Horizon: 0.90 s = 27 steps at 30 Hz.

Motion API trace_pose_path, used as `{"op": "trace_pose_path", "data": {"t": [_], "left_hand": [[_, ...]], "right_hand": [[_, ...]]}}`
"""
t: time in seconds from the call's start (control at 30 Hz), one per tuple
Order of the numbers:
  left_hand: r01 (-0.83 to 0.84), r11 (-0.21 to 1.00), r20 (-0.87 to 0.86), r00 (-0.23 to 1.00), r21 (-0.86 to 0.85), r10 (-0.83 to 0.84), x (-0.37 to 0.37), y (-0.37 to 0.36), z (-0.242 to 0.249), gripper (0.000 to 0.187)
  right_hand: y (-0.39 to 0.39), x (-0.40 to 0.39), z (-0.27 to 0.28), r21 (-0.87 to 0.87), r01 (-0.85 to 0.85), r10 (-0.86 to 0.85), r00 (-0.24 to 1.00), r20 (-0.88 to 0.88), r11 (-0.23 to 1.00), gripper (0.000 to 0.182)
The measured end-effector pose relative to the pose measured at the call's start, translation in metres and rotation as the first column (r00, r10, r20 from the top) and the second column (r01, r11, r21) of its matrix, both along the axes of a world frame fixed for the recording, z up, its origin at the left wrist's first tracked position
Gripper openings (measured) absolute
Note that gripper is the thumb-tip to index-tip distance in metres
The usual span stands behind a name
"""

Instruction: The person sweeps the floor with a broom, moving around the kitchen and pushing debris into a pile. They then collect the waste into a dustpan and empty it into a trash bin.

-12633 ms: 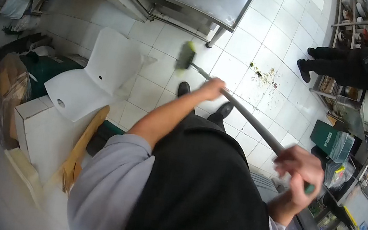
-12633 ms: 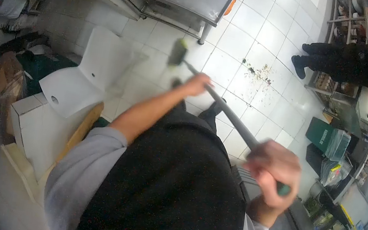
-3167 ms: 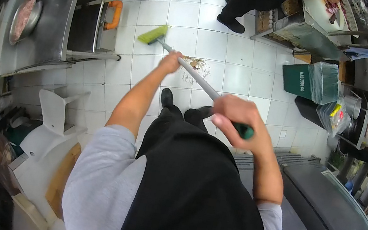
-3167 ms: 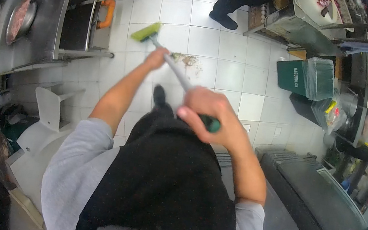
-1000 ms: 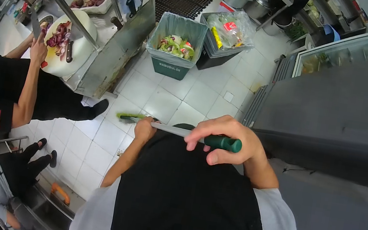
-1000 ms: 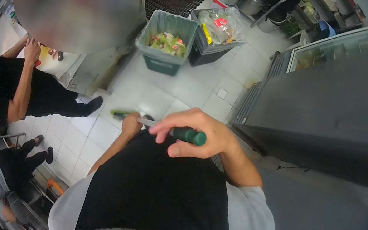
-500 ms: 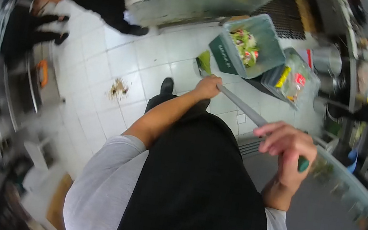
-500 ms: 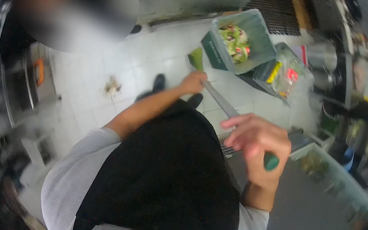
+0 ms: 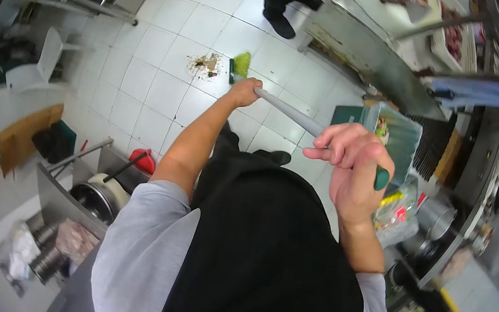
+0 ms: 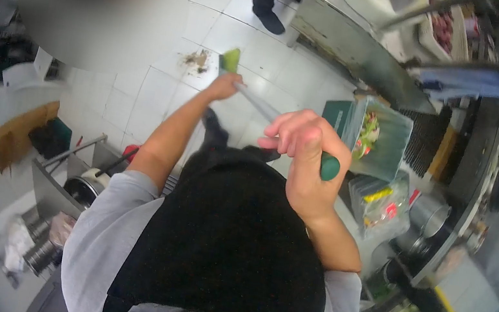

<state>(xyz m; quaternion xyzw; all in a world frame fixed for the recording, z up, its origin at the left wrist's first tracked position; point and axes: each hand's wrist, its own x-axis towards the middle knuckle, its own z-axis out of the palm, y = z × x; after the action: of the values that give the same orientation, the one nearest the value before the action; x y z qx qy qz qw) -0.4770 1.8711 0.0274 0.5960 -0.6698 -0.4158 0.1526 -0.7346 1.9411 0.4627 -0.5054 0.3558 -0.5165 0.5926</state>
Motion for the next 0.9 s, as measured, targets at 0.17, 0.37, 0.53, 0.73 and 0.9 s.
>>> {"op": "trace_pose_path", "data": {"t": [0.17,0.37,0.53,0.73,0.9], "left_hand": [[-0.102,0.995,0.042,0.994,-0.012,0.102,0.097,-0.002,-0.003,0.017],[-0.154,0.988,0.064,0.986,0.005,0.153,0.191,-0.004,-0.002,0.016],[-0.269,0.963,0.006,0.963,-0.002,0.269,0.22,-0.002,0.039,0.018],[-0.371,0.926,-0.117,0.925,-0.072,0.362,0.184,-0.013,0.11,0.028],[-0.459,0.862,-0.194,0.885,-0.216,0.423,0.128,-0.033,0.163,0.02]], "right_hand": [[-0.018,0.088,-0.012,0.052,-0.021,0.019,0.999,0.037,0.998,0.055],[-0.03,0.182,-0.008,0.021,-0.083,0.082,0.995,0.063,0.996,0.054],[-0.04,0.227,0.021,-0.017,-0.177,0.178,0.983,0.047,0.984,0.054],[-0.063,0.233,0.076,-0.221,-0.315,0.285,0.946,-0.158,0.923,0.043],[-0.117,0.249,-0.036,0.082,-0.347,0.357,0.902,-0.244,0.934,0.04]]}}
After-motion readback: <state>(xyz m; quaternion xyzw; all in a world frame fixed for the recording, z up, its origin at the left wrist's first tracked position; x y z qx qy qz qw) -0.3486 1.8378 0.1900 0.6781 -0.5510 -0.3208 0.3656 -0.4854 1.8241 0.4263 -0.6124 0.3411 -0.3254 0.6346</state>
